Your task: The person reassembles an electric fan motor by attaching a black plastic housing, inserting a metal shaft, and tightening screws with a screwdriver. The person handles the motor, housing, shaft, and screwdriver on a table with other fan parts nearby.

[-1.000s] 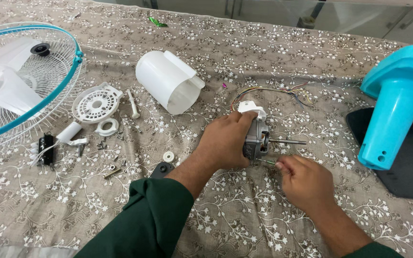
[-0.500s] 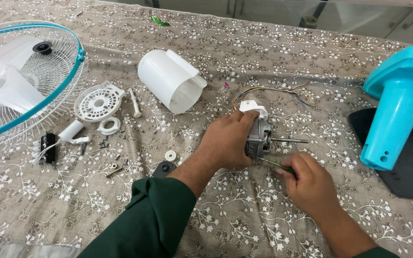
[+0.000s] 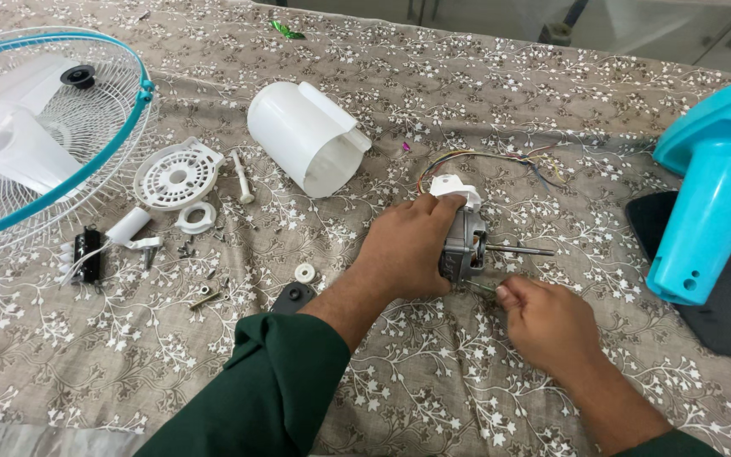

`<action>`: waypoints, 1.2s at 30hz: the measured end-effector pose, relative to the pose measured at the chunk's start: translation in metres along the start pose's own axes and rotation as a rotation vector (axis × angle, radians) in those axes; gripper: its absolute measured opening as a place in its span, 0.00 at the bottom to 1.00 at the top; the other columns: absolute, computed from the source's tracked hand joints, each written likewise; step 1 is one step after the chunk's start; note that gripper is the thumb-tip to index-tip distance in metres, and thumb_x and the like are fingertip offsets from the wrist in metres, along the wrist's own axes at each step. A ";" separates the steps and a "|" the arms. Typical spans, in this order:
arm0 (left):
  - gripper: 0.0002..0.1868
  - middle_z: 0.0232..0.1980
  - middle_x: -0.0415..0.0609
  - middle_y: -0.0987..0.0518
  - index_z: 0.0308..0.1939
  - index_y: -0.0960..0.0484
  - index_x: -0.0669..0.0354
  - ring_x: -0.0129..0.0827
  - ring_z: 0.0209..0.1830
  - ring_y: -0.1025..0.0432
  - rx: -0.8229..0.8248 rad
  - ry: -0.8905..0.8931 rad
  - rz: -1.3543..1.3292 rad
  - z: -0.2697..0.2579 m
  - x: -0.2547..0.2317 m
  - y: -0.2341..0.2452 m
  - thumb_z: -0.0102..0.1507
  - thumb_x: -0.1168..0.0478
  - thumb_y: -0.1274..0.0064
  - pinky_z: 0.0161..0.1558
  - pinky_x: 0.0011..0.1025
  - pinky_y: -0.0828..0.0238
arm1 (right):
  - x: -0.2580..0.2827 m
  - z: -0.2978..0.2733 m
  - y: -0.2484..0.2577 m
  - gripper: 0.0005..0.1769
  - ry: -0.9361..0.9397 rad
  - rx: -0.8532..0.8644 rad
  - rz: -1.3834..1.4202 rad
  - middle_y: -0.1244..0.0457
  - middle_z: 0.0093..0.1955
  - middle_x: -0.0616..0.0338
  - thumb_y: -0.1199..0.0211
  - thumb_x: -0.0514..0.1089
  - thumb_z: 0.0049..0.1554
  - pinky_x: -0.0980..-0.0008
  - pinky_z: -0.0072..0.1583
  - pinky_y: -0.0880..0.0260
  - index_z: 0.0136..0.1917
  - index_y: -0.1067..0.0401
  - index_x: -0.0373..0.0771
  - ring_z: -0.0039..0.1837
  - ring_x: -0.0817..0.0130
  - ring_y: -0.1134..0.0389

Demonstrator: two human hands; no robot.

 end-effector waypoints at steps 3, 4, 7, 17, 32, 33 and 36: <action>0.59 0.55 0.58 0.24 0.70 0.37 0.55 0.52 0.58 0.27 0.002 -0.001 -0.002 -0.001 0.000 0.000 0.37 0.55 0.24 0.60 0.43 0.32 | -0.008 0.004 -0.008 0.15 -0.044 0.113 0.067 0.30 0.36 0.54 0.45 0.56 0.62 0.50 0.46 0.28 0.44 0.23 0.47 0.42 0.49 0.27; 0.59 0.55 0.58 0.24 0.69 0.37 0.56 0.52 0.58 0.27 0.007 -0.001 -0.001 -0.001 0.000 0.000 0.37 0.54 0.24 0.60 0.43 0.32 | -0.010 0.003 -0.009 0.15 -0.047 0.129 0.056 0.30 0.35 0.53 0.44 0.56 0.62 0.50 0.47 0.28 0.45 0.24 0.46 0.42 0.49 0.27; 0.58 0.55 0.57 0.23 0.69 0.37 0.55 0.52 0.58 0.27 -0.006 -0.010 -0.014 0.000 -0.001 0.003 0.37 0.55 0.24 0.60 0.43 0.32 | -0.005 0.001 0.001 0.18 0.010 0.056 0.193 0.32 0.42 0.56 0.36 0.57 0.56 0.55 0.47 0.27 0.50 0.27 0.41 0.43 0.54 0.27; 0.58 0.55 0.58 0.23 0.69 0.37 0.54 0.54 0.57 0.27 -0.013 -0.007 -0.014 -0.002 -0.001 0.002 0.37 0.56 0.24 0.60 0.44 0.32 | 0.033 -0.015 0.041 0.07 0.318 -0.399 0.034 0.32 0.41 0.61 0.34 0.46 0.54 0.52 0.48 0.33 0.43 0.23 0.42 0.47 0.57 0.29; 0.61 0.60 0.57 0.26 0.72 0.40 0.52 0.52 0.61 0.30 0.050 -0.015 0.017 -0.002 -0.001 0.001 0.38 0.54 0.23 0.62 0.42 0.34 | 0.000 0.016 0.002 0.11 -0.056 0.127 0.171 0.31 0.38 0.54 0.39 0.51 0.59 0.54 0.47 0.29 0.47 0.21 0.45 0.42 0.53 0.28; 0.61 0.62 0.56 0.27 0.73 0.41 0.52 0.52 0.63 0.31 0.049 -0.026 0.013 -0.002 -0.001 0.000 0.39 0.54 0.23 0.64 0.42 0.35 | 0.004 0.012 0.009 0.11 0.014 0.023 0.156 0.31 0.39 0.54 0.39 0.50 0.59 0.54 0.45 0.29 0.46 0.22 0.44 0.41 0.52 0.29; 0.62 0.68 0.58 0.32 0.75 0.42 0.51 0.54 0.67 0.34 0.004 -0.105 0.015 -0.007 -0.001 -0.001 0.41 0.52 0.24 0.68 0.46 0.40 | 0.015 -0.007 0.019 0.10 0.142 -0.218 0.138 0.32 0.40 0.56 0.39 0.49 0.59 0.57 0.42 0.31 0.44 0.23 0.42 0.40 0.53 0.30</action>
Point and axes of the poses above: each hand's wrist, its own z-axis towards the middle knuckle, its own y-axis out of the back of the hand, x = y × z, the point moved 8 cm from there along z, towards the middle knuckle
